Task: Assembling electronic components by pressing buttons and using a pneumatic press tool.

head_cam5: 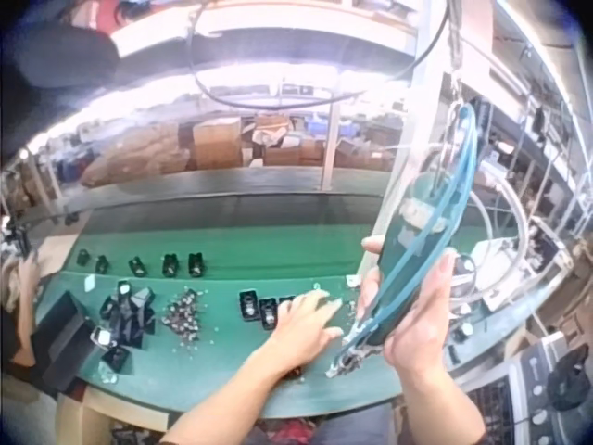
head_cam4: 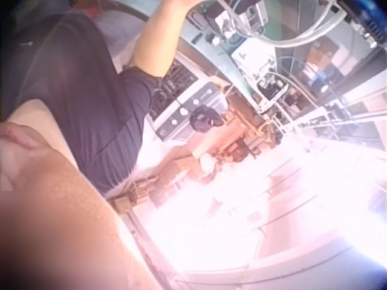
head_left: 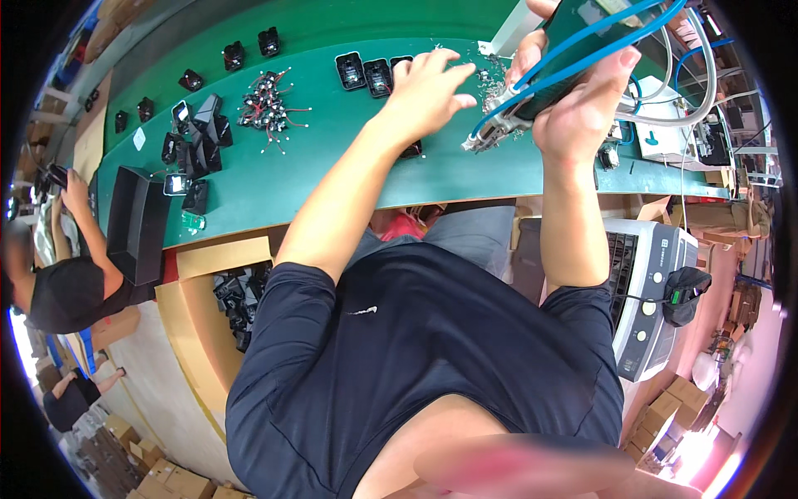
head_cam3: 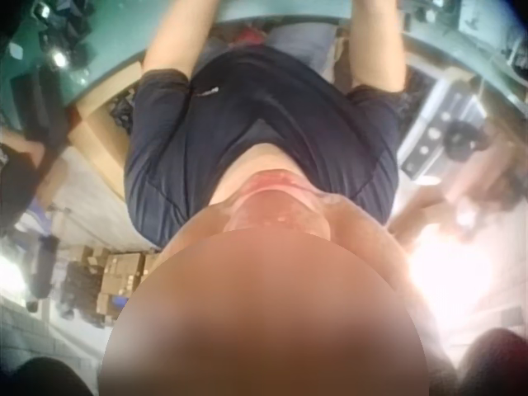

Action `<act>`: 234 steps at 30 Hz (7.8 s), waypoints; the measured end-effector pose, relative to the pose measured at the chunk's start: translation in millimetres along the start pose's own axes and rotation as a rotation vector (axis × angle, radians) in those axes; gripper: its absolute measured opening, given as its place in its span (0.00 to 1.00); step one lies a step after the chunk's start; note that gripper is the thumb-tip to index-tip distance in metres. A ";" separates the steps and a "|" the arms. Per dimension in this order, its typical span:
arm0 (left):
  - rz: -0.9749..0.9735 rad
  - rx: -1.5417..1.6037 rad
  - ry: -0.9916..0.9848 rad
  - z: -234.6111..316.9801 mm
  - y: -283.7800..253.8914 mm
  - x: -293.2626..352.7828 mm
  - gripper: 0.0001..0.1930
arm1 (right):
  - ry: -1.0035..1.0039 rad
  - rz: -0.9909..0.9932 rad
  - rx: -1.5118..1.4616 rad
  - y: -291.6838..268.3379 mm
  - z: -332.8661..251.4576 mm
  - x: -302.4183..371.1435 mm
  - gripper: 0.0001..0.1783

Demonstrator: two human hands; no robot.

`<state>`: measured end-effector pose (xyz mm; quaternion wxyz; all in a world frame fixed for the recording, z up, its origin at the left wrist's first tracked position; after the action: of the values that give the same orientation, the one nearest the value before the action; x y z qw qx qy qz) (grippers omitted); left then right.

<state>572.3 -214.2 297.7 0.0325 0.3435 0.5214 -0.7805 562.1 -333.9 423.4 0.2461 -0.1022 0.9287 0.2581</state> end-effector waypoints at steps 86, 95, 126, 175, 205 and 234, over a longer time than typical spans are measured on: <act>-0.106 0.317 -0.234 -39.2 -6.7 116.5 0.43 | 0.039 0.043 0.032 43.9 75.4 35.2 0.50; -0.038 0.324 -0.199 -38.0 -13.8 113.7 0.46 | -0.033 -0.067 0.194 57.2 73.7 30.7 0.49; -0.075 0.355 -0.265 -43.0 -10.0 115.5 0.46 | -0.033 -0.080 0.113 47.9 78.8 34.5 0.47; -0.229 0.406 -0.311 -67.6 -27.2 115.0 0.42 | 0.044 0.073 0.132 10.0 27.1 13.5 0.60; -0.138 0.313 -0.301 -40.3 -9.6 125.8 0.42 | 0.065 0.333 -0.122 34.4 73.1 41.5 0.45; -0.060 0.252 -0.225 -33.7 -21.9 124.5 0.43 | 0.046 -0.055 -0.056 54.0 77.5 39.3 0.52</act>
<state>485.4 -137.8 236.6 0.0238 0.2396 0.4226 -0.8738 542.7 -249.7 368.8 0.2286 -0.1404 0.9234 0.2745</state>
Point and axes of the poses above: each hand's wrist, its own x-axis away from the middle knuckle, its own y-axis out of the palm, z = x × y, the point moved 10 cm from there along -x, towards the middle knuckle, and after that the axes turned 10 degrees about -x, right-handed, at the moved point
